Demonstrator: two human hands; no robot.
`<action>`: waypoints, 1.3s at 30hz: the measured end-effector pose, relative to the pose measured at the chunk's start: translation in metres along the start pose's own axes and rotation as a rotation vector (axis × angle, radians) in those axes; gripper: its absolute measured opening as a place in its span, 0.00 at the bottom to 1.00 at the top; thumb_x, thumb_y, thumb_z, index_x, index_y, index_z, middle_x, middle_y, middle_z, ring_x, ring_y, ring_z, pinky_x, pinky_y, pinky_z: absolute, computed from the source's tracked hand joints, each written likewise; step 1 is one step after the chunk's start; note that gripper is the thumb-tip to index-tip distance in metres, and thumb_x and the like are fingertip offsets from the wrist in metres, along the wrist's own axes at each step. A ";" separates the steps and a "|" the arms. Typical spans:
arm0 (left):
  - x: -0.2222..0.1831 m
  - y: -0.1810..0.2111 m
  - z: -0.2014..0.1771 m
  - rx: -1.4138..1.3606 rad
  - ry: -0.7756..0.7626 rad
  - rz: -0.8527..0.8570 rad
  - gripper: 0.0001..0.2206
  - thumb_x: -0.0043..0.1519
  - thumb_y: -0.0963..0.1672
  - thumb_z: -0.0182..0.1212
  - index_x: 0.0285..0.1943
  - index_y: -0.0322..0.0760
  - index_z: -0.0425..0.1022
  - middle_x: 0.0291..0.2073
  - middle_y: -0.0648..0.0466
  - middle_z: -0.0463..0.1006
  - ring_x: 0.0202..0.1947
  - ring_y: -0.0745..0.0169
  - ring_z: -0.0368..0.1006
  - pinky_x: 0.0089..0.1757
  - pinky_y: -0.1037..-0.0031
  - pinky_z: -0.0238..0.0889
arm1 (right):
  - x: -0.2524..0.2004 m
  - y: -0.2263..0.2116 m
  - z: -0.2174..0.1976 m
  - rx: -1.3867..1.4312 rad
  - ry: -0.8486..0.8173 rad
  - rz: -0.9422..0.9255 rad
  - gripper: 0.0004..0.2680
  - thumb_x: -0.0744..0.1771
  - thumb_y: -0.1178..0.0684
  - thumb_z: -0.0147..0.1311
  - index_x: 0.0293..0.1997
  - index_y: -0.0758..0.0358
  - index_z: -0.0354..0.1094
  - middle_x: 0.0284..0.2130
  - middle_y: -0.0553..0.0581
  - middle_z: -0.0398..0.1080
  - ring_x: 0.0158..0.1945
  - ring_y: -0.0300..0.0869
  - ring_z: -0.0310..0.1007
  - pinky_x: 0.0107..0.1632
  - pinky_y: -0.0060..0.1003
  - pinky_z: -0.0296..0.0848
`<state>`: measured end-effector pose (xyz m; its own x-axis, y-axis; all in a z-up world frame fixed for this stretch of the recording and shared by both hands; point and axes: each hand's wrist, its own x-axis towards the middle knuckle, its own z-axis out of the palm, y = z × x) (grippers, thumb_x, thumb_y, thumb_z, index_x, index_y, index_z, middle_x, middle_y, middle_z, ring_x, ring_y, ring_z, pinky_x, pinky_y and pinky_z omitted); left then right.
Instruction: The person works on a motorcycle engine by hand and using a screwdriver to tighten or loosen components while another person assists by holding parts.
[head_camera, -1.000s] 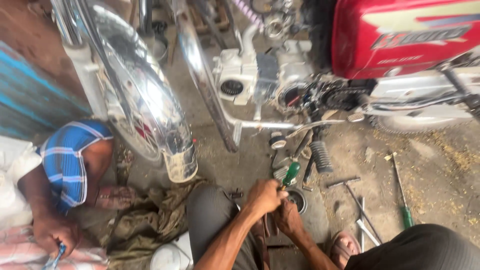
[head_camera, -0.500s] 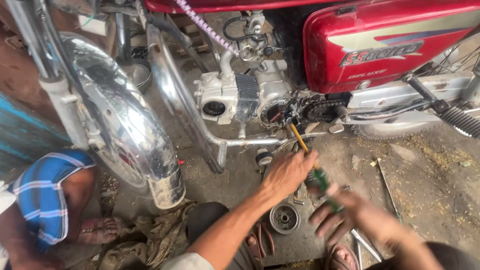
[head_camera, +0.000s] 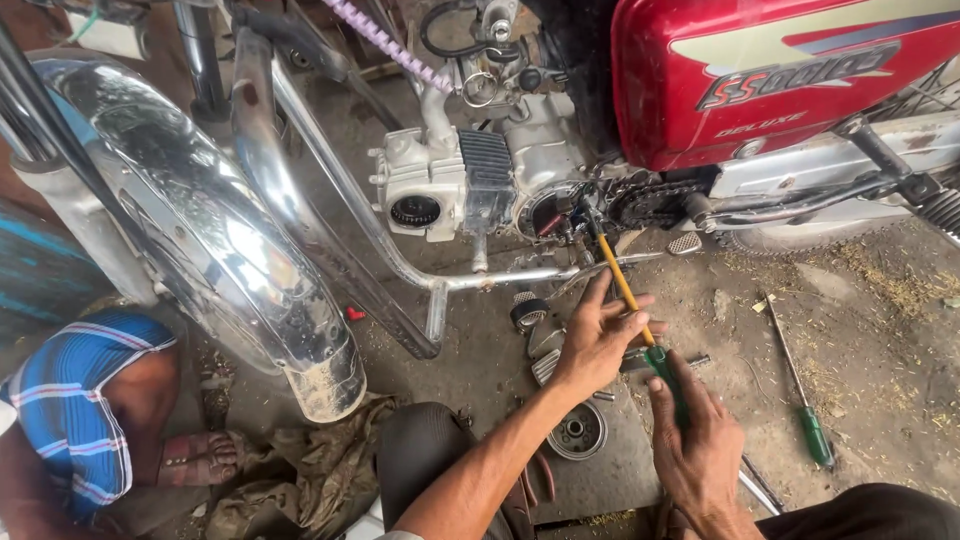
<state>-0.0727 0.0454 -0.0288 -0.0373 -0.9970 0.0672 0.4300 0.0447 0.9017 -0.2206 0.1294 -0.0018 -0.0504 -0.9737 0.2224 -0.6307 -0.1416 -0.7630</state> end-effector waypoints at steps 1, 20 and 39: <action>0.001 -0.003 -0.002 -0.058 -0.047 0.026 0.39 0.68 0.36 0.52 0.84 0.40 0.29 0.62 0.32 0.70 0.49 0.46 0.78 0.49 0.64 0.77 | -0.001 0.001 0.001 0.000 0.049 -0.063 0.16 0.68 0.51 0.56 0.64 0.59 0.69 0.39 0.64 0.76 0.35 0.48 0.77 0.36 0.42 0.75; -0.006 0.007 -0.002 -0.015 -0.110 0.012 0.37 0.69 0.38 0.53 0.84 0.30 0.34 0.58 0.34 0.75 0.47 0.48 0.79 0.49 0.63 0.78 | -0.002 0.006 -0.002 -0.058 0.102 -0.284 0.14 0.66 0.58 0.57 0.60 0.57 0.72 0.43 0.63 0.73 0.41 0.46 0.76 0.36 0.39 0.76; -0.005 0.011 -0.001 -0.041 -0.078 -0.049 0.36 0.69 0.37 0.52 0.84 0.33 0.34 0.59 0.33 0.73 0.47 0.48 0.79 0.48 0.64 0.79 | 0.000 0.005 -0.004 -0.059 0.073 -0.270 0.14 0.67 0.57 0.56 0.60 0.61 0.72 0.42 0.64 0.72 0.38 0.44 0.76 0.33 0.37 0.76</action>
<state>-0.0673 0.0506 -0.0195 -0.1289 -0.9900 0.0577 0.4627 -0.0086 0.8865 -0.2266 0.1292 -0.0028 0.0714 -0.8862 0.4579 -0.6726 -0.3818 -0.6340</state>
